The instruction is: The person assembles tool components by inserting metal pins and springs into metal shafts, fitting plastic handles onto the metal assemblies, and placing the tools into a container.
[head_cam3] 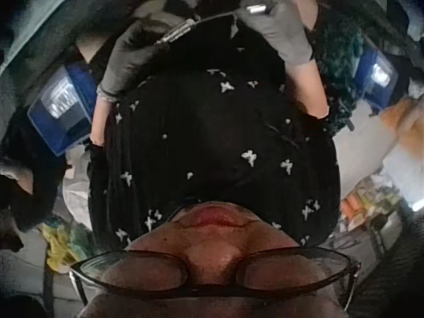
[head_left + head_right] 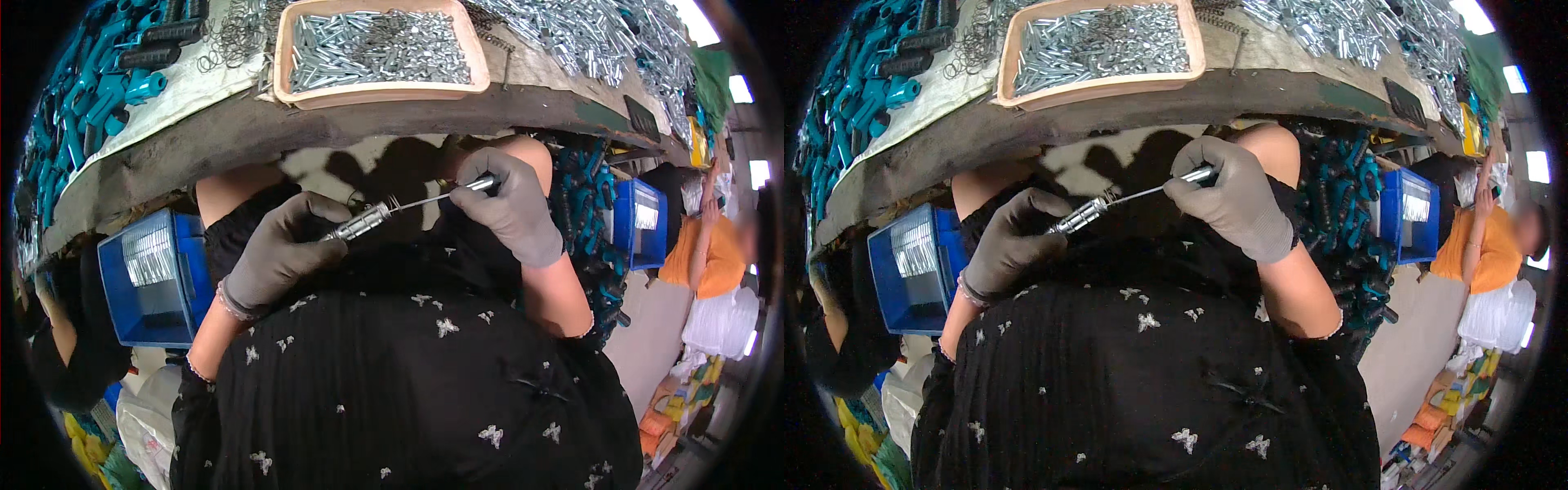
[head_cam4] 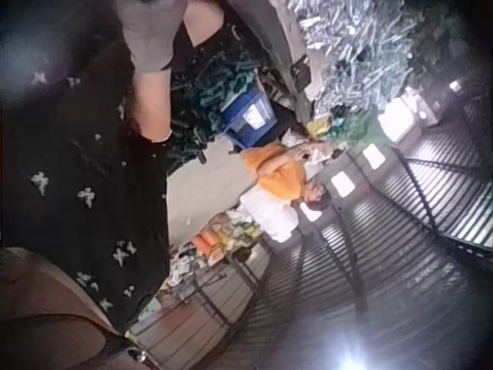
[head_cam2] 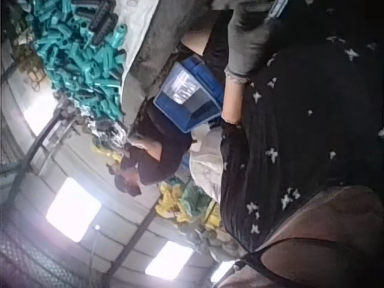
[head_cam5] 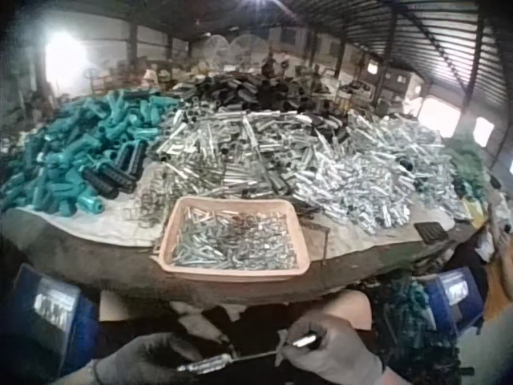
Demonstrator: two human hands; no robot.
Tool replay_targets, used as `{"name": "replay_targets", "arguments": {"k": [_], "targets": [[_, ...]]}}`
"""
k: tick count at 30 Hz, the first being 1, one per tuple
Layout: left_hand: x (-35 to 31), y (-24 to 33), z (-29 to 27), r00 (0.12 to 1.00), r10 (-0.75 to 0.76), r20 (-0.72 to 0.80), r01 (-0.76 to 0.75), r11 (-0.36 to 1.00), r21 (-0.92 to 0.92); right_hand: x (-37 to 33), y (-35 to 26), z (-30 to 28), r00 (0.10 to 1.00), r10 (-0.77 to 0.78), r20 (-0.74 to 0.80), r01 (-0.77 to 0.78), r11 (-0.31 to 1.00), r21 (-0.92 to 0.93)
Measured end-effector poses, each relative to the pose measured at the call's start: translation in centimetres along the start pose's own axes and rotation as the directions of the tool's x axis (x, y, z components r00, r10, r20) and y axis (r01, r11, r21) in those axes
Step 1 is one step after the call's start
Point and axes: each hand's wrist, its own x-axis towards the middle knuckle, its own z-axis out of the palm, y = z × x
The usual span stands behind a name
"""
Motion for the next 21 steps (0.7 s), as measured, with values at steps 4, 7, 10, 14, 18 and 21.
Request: {"name": "replay_targets", "arguments": {"k": [4, 7, 10, 14, 18, 21], "targets": [[-0.4, -1.0, -0.4, 0.999, 0.048, -0.006, -0.049, 0.997, -0.067, 0.6, 0.4, 0.0, 0.999, -0.037, -0.001, 0.037, 0.999, 0.020], [-0.4, -0.9, -0.5, 1.000, 0.011, 0.002, -0.011, 0.992, -0.124, 0.9, 0.3, 0.1, 0.999, -0.010, 0.033, 0.008, 0.999, 0.047], [-0.1, -0.4, -0.2, 0.998, 0.007, 0.058, -0.002, 0.995, -0.097, 1.3, -0.8, 1.7, 0.990, -0.106, 0.093, 0.108, 0.994, -0.015], [-0.1, -0.7, 0.0, 0.995, -0.011, 0.097, 0.034, 0.972, -0.232, 1.6, -1.5, 3.2, 0.979, 0.018, 0.205, -0.035, 0.996, 0.082], [-0.2, -0.6, -0.3, 0.995, -0.048, 0.091, 0.067, 0.973, -0.221, 1.9, -1.4, 3.5, 0.965, 0.032, 0.260, -0.064, 0.992, 0.113], [0.2, -1.6, -0.4, 0.998, 0.059, 0.038, -0.055, 0.993, -0.102, 2.1, -1.2, 4.1, 0.953, 0.018, 0.301, -0.073, 0.982, 0.175]]}}
